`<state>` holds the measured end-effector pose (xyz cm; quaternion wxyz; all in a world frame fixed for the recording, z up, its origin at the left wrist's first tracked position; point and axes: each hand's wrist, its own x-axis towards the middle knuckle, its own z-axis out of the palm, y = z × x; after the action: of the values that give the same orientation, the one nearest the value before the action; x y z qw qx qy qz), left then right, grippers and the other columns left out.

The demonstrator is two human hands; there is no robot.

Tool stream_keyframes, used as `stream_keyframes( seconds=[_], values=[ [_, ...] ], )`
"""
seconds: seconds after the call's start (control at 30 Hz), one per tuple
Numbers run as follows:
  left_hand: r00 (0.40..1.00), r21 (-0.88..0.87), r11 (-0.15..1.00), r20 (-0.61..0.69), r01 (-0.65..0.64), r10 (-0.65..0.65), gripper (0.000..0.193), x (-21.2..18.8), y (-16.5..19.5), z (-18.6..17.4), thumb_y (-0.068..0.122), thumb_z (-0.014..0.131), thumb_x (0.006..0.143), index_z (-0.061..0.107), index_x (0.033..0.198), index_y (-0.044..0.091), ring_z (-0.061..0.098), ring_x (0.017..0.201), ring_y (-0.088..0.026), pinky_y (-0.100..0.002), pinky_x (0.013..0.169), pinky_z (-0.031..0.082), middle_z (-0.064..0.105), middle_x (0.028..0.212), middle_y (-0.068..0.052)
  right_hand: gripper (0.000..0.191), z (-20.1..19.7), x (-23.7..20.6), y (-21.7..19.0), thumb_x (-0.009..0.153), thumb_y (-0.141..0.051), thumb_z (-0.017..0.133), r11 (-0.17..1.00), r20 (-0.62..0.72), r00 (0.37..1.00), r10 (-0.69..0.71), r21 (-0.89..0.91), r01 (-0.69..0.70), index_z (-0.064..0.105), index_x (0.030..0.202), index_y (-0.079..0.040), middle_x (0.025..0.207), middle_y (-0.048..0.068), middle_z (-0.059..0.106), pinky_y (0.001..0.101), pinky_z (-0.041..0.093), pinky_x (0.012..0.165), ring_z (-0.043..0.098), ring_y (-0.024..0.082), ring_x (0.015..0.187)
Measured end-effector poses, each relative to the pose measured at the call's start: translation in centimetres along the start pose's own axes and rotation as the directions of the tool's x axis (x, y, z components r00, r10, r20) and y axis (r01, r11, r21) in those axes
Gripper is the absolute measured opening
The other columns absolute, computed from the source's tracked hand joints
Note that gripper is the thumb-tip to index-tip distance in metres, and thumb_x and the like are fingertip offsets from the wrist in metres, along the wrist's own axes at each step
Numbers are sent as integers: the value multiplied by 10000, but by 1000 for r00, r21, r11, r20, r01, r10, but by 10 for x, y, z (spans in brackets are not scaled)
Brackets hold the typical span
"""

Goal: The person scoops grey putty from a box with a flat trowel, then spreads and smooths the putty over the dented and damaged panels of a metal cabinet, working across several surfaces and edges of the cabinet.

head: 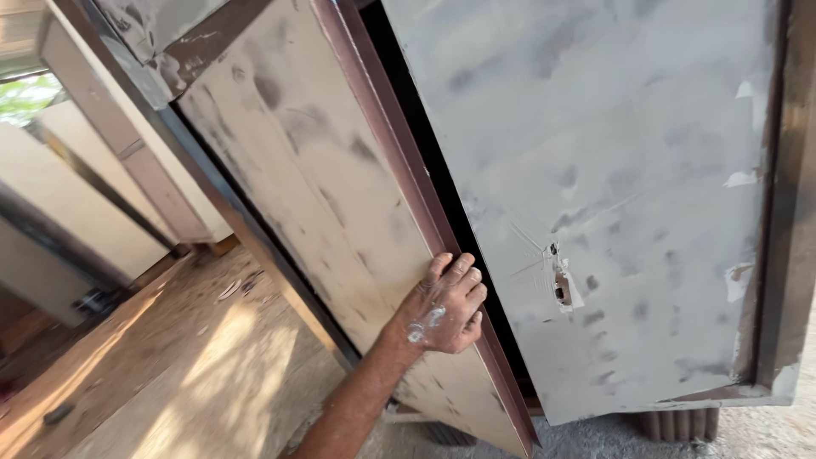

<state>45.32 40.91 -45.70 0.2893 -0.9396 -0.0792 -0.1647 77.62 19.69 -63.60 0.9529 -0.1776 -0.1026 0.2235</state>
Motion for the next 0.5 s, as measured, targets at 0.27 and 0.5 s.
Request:
stream_keyframes(
  seconds=[0.27, 0.5],
  values=[
    [985, 154, 976, 108, -151, 136, 505, 9, -27, 33, 343, 648, 836, 655, 1265, 77, 369, 1451, -329, -514, 1226, 170, 574, 1393, -117, 642, 34, -71, 2, 795, 67, 627, 986, -106, 981, -160, -61, 154, 547, 1421, -52, 1325, 224, 615, 397, 581, 710, 659, 322, 1118],
    [973, 94, 968, 37, -231, 229, 772, 12, -70, 42, 500, 548, 947, 276, 1629, 263, 164, 1570, -193, -448, 1287, 96, 235, 1712, 20, 653, 90, -158, 21, 790, 86, 619, 953, -151, 948, -281, -162, 257, 545, 1423, -56, 1348, 222, 600, 388, 571, 717, 646, 319, 1160]
  ],
)
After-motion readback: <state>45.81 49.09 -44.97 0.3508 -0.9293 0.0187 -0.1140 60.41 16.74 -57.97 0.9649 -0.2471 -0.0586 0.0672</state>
